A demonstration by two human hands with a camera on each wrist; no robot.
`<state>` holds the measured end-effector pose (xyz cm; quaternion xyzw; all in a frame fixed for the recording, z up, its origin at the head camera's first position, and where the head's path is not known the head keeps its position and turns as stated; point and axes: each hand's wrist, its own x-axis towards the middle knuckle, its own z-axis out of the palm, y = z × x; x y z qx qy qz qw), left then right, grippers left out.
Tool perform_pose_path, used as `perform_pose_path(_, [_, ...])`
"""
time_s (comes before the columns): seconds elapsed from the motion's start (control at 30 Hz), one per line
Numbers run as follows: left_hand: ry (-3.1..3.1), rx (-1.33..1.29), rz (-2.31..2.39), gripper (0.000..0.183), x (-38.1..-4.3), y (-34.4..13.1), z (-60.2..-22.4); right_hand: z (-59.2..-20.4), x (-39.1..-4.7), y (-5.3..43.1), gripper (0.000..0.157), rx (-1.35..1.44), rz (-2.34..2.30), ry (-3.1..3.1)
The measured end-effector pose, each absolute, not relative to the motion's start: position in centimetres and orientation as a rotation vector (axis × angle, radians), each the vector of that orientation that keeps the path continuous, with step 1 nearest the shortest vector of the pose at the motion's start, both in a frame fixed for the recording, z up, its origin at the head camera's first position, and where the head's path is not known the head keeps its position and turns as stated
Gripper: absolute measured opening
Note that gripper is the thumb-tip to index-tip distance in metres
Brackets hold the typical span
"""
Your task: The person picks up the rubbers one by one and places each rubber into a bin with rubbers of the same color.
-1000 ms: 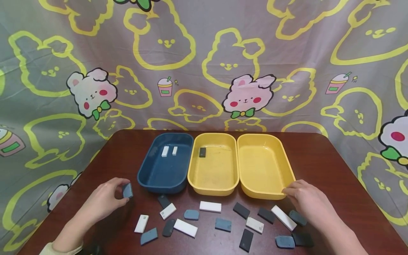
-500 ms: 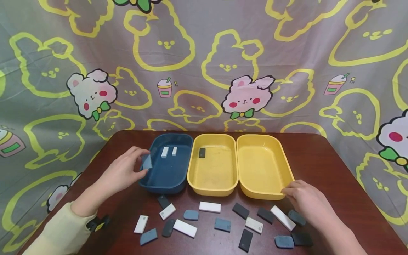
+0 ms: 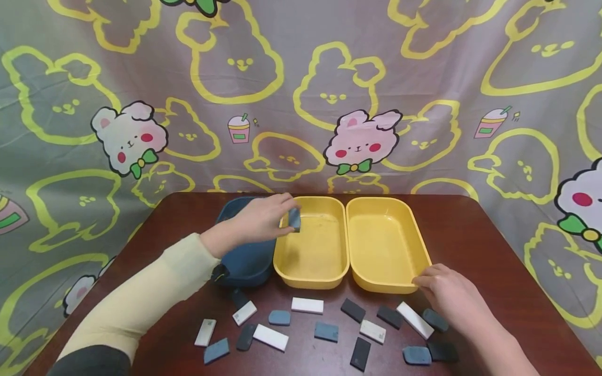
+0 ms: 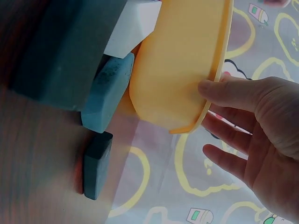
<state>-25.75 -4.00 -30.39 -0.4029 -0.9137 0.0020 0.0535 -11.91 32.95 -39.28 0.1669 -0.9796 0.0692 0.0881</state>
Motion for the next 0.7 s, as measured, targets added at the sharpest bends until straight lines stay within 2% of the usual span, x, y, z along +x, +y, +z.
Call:
perform_pose_path(0.27, [-2.637, -1.584, 0.353, 0.041, -27.9, 3.0, -32.4, -39.2, -12.0, 33.0, 0.023, 0.495, 0.222, -2.906])
perform_pose_path(0.47, [-2.575, -1.607, 0.509, 0.039, -29.1, 6.8, -32.3, -39.4, -12.0, 32.9, 0.023, 0.504, 0.234, -2.896])
perform_pose_path(0.7, [-2.686, -1.619, 0.471, 0.043, -30.3, 10.9, -32.8, -39.4, -11.8, 33.0, 0.026, 0.492, 0.239, -2.902])
